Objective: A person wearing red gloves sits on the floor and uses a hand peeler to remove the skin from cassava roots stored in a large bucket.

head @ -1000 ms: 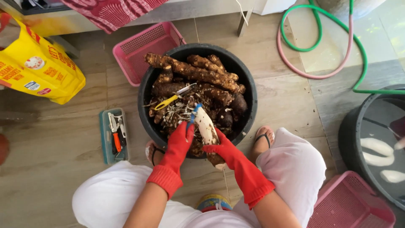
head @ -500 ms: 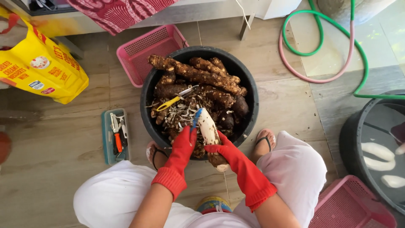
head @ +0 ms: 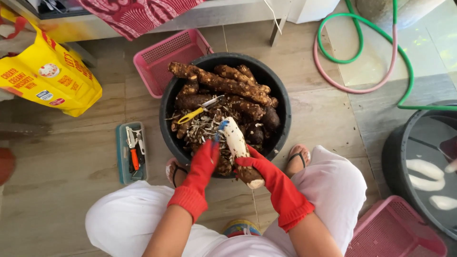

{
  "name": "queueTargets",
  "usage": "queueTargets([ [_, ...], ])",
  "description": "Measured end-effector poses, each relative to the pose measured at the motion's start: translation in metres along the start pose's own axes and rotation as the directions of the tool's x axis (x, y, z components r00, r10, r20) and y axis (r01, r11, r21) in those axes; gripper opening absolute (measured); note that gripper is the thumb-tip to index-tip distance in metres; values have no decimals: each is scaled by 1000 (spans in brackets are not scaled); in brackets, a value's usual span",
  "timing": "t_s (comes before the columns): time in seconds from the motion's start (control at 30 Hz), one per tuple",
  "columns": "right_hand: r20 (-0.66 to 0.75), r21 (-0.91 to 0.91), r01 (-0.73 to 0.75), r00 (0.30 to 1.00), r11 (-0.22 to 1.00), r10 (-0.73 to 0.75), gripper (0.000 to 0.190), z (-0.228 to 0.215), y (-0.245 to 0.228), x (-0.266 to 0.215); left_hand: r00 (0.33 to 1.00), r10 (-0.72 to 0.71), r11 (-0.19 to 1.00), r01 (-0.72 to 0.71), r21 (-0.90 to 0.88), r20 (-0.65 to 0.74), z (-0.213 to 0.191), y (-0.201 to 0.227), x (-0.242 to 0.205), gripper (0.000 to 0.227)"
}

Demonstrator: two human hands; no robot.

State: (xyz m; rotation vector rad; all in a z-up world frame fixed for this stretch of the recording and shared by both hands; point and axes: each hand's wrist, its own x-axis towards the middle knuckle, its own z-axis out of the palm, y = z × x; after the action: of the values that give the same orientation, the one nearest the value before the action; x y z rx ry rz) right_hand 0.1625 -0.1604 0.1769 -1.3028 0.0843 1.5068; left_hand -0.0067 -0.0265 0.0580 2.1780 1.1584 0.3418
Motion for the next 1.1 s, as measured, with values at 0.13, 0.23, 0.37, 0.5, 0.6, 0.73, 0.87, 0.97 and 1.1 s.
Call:
queueTargets([
  [0.13, -3, 124, -22, 1000, 992, 22, 79, -16, 12, 20, 976, -206, 978, 204, 44, 63, -11, 13, 15, 49],
  [0.23, -5, 148, -20, 1000, 989, 21, 75, -12, 11, 11, 898, -439, 879, 437, -191, 33, -17, 36, 6, 45],
  [0.37, 41, 124, -2, 999, 992, -3, 83, 8, -5, -8, 891, -430, 869, 452, -202, 142, -52, 76, -7, 52],
  [0.5, 26, -84, 105, 994, 991, -103, 95, -5, 2, 7, 944, -91, 988, 127, -92, 317, -89, 99, -31, 44],
  [0.6, -11, -97, 131, 991, 987, -132, 99, -15, 9, 26, 907, 76, 994, -100, 38, 415, -62, 71, -35, 46],
  [0.73, 6, -196, 177, 984, 964, -179, 104, -8, 0, 12, 895, 108, 983, -163, 90, 434, -69, 70, -16, 52],
  [0.87, -17, -313, 174, 982, 934, -188, 112, -2, 1, 4, 936, -129, 950, 23, 310, 326, -56, 21, 47, 56],
  [0.97, -18, -444, 196, 974, 875, -227, 117, -3, -2, 11, 923, -210, 945, 106, 310, 323, -68, 37, 45, 66],
  [1.1, -48, -500, 216, 960, 839, -275, 118, -2, 15, 26, 859, -28, 958, -122, 259, 511, -91, 93, -14, 56],
])
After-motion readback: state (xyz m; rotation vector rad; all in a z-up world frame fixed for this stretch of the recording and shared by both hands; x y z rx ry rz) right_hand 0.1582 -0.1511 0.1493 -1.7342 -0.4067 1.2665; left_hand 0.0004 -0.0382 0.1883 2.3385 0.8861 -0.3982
